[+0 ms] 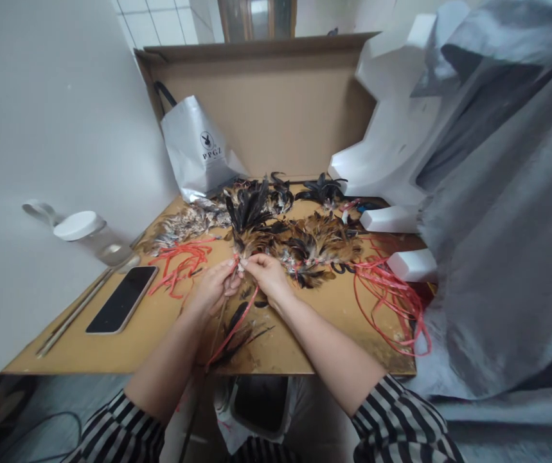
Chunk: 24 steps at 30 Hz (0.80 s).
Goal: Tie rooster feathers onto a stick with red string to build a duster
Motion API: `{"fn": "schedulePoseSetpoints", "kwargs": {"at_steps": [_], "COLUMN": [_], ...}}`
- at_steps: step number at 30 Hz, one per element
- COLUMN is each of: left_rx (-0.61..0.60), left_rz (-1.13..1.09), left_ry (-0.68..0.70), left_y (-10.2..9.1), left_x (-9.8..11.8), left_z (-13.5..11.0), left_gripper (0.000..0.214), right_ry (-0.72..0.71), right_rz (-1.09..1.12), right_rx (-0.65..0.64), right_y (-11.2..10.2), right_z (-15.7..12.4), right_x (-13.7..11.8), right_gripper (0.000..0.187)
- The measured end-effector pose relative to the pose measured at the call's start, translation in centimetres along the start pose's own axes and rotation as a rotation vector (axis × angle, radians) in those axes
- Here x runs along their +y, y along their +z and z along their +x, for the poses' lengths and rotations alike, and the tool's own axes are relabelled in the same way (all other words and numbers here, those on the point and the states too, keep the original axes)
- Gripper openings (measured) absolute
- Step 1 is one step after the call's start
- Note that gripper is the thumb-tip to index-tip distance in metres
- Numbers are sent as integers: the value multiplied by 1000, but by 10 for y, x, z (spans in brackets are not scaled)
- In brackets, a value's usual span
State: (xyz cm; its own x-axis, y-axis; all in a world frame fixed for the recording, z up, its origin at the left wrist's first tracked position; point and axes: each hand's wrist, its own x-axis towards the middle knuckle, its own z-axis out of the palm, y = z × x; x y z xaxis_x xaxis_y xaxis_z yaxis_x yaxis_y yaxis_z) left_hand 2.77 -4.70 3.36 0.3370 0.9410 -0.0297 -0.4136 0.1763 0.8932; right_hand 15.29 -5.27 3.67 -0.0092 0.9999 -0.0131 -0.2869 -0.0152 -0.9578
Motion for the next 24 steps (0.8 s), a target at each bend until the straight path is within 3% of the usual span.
{"fn": "schedulePoseSetpoints", "kwargs": {"at_steps": [8,13,16,24], "left_rx": [3,20,2,-76], "left_rz": [46,70,151,76], "left_ry": [-3,-59,-42,-21], "left_y": [-1,-2,-2,-3], "left_x": [-3,-4,-4,-2], "left_z": [0,0,-1,-2], "left_gripper": [35,49,44,33], "right_ry": [8,5,-8,-12], "right_rz": [-100,-151,-205,-271], "right_rx": [-61,-87,-99,24], "right_y": [-5,-7,-8,-7], "right_z": [3,4,4,6], "right_x": [3,5,5,7], "right_gripper": [36,34,33,32]}}
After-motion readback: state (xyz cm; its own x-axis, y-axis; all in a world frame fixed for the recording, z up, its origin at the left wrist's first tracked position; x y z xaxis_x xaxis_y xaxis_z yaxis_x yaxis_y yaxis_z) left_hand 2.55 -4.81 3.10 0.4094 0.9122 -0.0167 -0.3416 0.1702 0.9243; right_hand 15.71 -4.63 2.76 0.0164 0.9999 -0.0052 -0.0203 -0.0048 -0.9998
